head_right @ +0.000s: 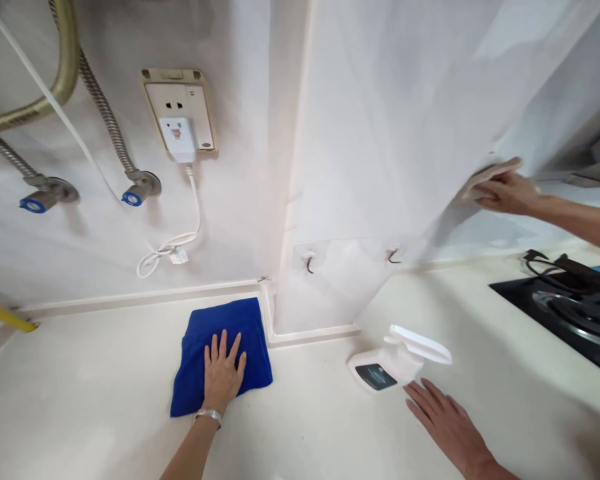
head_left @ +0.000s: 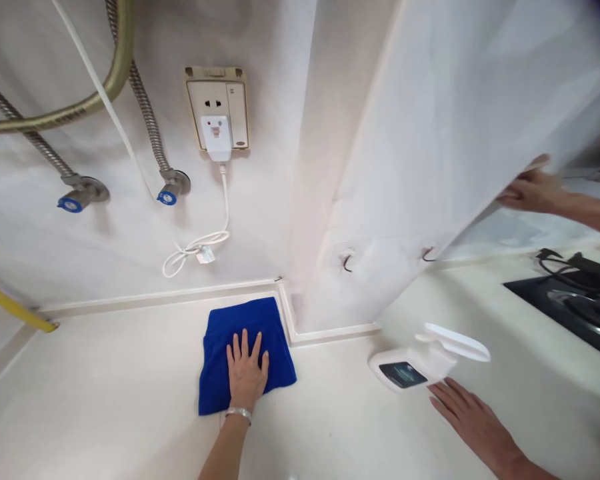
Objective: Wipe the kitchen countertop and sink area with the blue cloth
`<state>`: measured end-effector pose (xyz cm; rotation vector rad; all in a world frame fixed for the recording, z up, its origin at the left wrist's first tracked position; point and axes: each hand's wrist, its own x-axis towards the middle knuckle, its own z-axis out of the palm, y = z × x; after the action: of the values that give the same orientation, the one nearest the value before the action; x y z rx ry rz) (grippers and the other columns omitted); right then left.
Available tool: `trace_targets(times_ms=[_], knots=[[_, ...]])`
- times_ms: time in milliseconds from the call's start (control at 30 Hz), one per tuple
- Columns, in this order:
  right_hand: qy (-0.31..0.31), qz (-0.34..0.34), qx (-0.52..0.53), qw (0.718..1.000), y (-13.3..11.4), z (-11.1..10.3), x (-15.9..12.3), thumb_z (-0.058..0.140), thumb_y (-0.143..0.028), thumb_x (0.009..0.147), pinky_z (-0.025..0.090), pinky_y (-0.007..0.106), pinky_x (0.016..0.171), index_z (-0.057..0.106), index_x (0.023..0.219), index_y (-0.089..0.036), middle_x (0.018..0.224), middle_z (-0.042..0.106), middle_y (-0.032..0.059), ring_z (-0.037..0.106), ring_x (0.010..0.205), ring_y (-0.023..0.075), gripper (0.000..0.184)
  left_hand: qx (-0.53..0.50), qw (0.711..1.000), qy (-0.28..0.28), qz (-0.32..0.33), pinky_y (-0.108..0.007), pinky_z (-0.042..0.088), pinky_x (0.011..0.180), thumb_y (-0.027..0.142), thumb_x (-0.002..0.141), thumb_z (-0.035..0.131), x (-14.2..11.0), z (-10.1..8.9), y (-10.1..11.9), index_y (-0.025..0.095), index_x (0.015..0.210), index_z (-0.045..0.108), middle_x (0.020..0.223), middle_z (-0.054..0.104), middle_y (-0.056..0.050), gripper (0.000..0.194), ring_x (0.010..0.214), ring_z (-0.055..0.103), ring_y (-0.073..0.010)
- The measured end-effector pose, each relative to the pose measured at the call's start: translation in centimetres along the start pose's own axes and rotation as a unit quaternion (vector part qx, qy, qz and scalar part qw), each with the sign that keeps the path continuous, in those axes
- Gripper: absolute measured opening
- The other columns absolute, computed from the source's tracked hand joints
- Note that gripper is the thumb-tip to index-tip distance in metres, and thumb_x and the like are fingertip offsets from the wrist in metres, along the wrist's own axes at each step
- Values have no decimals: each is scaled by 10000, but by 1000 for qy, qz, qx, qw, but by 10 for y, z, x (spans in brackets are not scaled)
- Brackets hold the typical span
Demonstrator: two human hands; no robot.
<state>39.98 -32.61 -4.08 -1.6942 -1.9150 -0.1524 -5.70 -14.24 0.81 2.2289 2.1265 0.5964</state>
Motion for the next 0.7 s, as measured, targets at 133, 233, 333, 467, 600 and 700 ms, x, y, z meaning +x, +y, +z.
trace_targets(times_ms=[133, 233, 333, 467, 600, 700], knots=[[-59, -35, -8, 998, 81, -8, 53, 384, -283, 836, 534, 692, 859, 668, 1200, -503, 1213, 689, -45, 645, 1151, 396, 512, -15, 1000, 1, -16, -628, 224, 1213, 406, 978, 405, 45, 14, 13, 303, 1493, 401, 1613, 317, -144, 525, 1508, 212, -400], [-111, -62, -41, 991, 109, -8, 52, 294, -171, 887, 548, 655, 891, 727, 1129, -444, 1153, 711, -13, 665, 1132, 363, 567, -24, 999, 11, -19, -626, 203, 1215, 384, 974, 414, 77, 27, 22, 277, 1484, 425, 1605, 332, -154, 521, 1508, 203, -403], [-125, -70, -84, 986, 113, -7, 42, 295, -137, 878, 541, 665, 910, 733, 1134, -411, 1126, 728, -6, 648, 1163, 378, 576, -31, 999, 11, -27, -626, 186, 1214, 386, 971, 412, 105, 41, 29, 272, 1476, 440, 1602, 336, -157, 518, 1508, 198, -406], [-121, -80, -105, 984, 105, -6, 46, 291, -132, 882, 554, 648, 895, 722, 1145, -414, 1180, 720, -35, 647, 1172, 366, 579, -28, 999, 20, -38, -632, 173, 1210, 377, 972, 389, 125, 51, 34, 252, 1476, 440, 1600, 322, -183, 522, 1506, 189, -417], [-23, -52, -71, 996, 72, -1, 63, 306, -177, 875, 524, 660, 939, 705, 1166, -412, 1218, 693, -21, 638, 1189, 352, 546, -26, 999, 28, -26, -620, 195, 1210, 348, 961, 407, 120, 44, 34, 212, 1467, 455, 1580, 349, -213, 526, 1493, 231, -422], [57, -10, -38, 998, 19, 8, 56, 407, -283, 813, 515, 671, 937, 674, 1212, -404, 1277, 648, 6, 556, 1294, 370, 495, -19, 1000, 16, -8, -595, 221, 1217, 348, 940, 459, 103, 32, 27, 223, 1457, 469, 1575, 375, -184, 532, 1485, 276, -396]])
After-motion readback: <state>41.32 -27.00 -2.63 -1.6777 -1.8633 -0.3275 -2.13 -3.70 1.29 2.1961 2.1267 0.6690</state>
